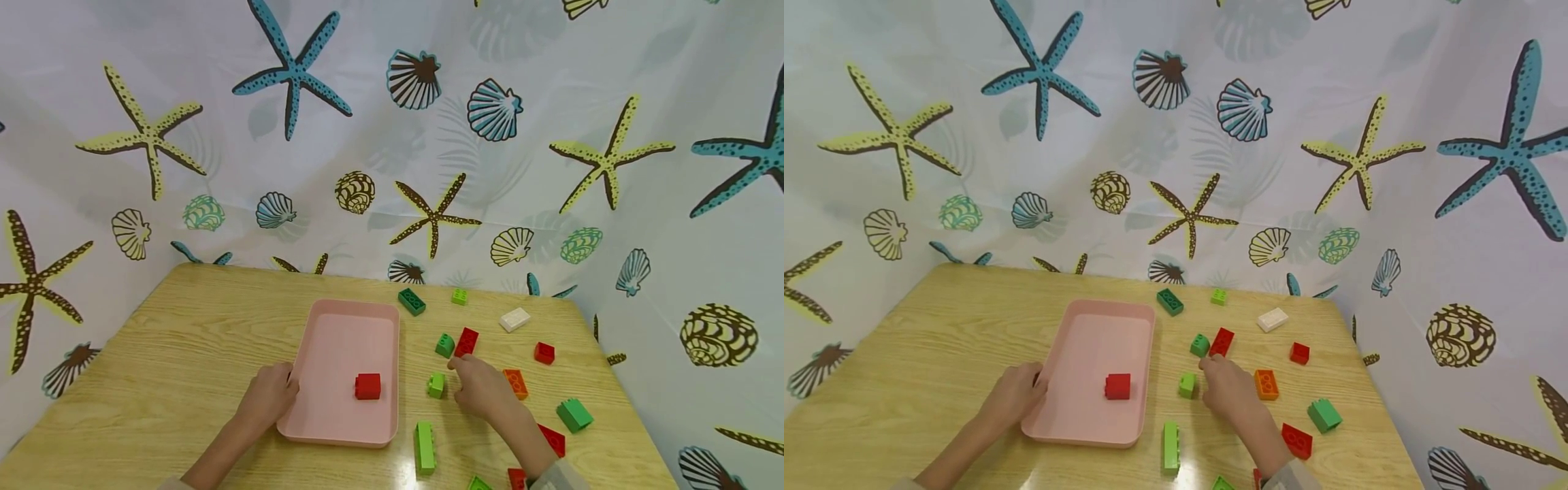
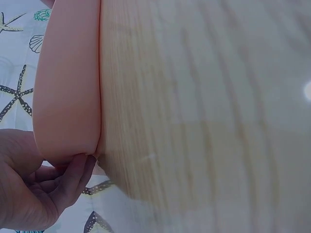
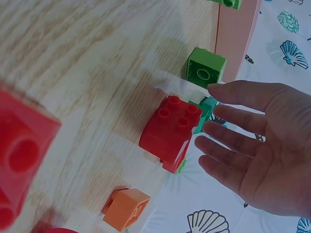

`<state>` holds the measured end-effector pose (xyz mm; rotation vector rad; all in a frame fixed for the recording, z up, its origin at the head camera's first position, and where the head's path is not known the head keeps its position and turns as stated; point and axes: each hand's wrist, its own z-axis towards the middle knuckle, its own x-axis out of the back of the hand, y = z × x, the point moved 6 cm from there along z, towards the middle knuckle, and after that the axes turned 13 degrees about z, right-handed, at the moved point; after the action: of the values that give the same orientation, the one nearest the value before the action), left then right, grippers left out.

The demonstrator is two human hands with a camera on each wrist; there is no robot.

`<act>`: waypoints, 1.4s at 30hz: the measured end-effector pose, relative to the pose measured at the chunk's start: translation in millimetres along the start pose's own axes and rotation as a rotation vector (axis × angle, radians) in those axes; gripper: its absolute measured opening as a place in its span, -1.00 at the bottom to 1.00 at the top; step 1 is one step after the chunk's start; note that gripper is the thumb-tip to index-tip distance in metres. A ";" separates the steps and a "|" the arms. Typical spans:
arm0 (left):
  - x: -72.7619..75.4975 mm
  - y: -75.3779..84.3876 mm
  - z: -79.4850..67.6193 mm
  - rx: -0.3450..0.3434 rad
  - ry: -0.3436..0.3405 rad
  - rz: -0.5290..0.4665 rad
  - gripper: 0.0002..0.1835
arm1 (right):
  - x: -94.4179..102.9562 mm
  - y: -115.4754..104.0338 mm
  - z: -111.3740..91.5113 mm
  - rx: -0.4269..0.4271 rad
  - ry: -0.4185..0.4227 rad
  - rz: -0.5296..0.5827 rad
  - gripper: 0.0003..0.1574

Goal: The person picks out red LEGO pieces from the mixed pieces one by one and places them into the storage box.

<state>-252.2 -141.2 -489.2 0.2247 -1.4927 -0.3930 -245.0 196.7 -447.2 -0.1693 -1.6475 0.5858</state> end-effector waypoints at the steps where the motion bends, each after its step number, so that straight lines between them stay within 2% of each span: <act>1: 0.1 0.0 0.0 0.001 -0.002 0.000 -0.72 | 0.1 0.3 0.0 -0.001 -0.001 0.001 -0.51; 18: -2.2 -1.1 0.2 -0.011 -0.011 -0.025 -0.70 | -1.2 5.0 -2.3 0.011 0.034 -0.009 -0.54; 42: -2.3 -0.3 0.6 -0.013 -0.009 -0.014 -0.67 | -13.6 22.4 1.2 -0.034 -0.020 0.004 -0.59</act>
<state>-252.9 -140.5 -491.3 0.2233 -1.4973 -0.4152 -248.7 209.7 -469.7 -0.1926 -1.6774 0.5647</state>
